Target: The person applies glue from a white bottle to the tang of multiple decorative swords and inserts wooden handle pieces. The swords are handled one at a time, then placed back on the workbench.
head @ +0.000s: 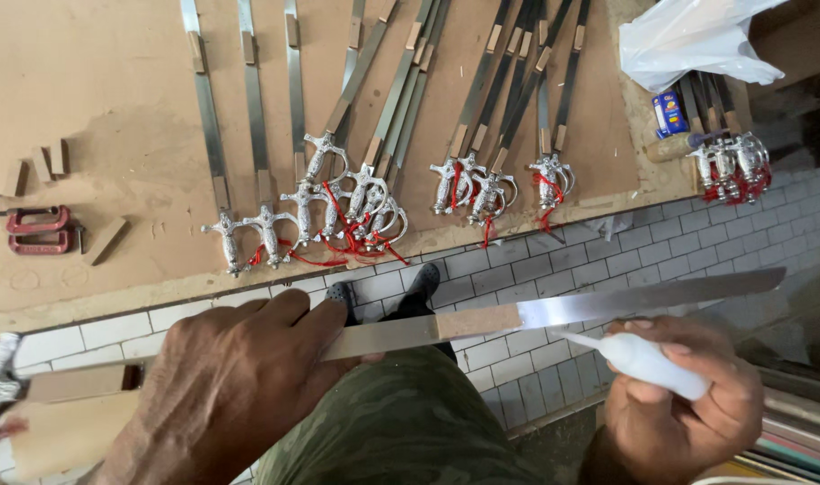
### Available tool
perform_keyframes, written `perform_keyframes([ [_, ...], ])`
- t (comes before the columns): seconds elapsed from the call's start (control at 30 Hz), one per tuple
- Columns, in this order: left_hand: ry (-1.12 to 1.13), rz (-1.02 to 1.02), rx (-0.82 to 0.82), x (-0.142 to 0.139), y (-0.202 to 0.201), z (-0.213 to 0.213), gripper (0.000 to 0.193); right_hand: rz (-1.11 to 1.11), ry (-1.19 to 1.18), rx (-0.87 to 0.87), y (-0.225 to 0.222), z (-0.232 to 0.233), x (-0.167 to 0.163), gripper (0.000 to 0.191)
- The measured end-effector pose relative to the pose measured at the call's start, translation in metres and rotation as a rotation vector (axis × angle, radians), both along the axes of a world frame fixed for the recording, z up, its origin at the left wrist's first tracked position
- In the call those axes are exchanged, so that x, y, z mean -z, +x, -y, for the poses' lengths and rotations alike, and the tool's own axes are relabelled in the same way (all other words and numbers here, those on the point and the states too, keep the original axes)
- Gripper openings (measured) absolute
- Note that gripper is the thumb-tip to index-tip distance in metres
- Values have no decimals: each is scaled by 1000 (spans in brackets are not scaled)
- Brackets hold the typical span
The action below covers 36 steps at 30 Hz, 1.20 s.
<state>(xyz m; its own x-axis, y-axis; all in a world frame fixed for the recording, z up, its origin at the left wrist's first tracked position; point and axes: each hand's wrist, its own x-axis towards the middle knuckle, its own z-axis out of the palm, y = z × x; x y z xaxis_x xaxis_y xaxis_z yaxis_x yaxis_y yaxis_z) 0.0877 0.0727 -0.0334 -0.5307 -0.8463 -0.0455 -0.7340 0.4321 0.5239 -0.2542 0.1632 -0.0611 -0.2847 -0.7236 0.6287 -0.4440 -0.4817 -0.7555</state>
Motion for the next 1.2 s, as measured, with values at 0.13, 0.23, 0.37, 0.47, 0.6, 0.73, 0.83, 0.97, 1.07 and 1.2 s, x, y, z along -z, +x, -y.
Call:
perform_keyframes([
  [0.13,114,190,20,-7,-9,1,56,-29,-1,-53,3,-2,-7,31],
  [0.23,104,184,21,-11,-13,3,55,-211,151,-62,5,-9,-21,31],
  [0.37,124,166,-9,-14,-18,0,54,-349,268,-96,8,-11,-28,34],
  [0.47,123,159,3,-14,-21,-2,55,-399,314,-106,11,-10,-29,39],
  [0.6,97,129,18,-12,-25,-3,54,-446,323,-144,10,-9,-29,43],
  [0.73,94,121,9,-10,-27,-4,54,-584,296,-108,1,-9,-30,44],
  [0.83,64,115,5,-10,-28,-3,53,-569,270,-83,-7,-8,-28,43],
  [0.97,96,188,18,-10,-33,1,53,-547,283,-20,-18,-7,-26,40],
  [1.07,117,213,20,-10,-41,6,53,-480,304,7,-26,-5,-25,38],
  [1.2,98,207,13,-6,-63,16,54,-505,312,-6,-36,6,-20,37],
])
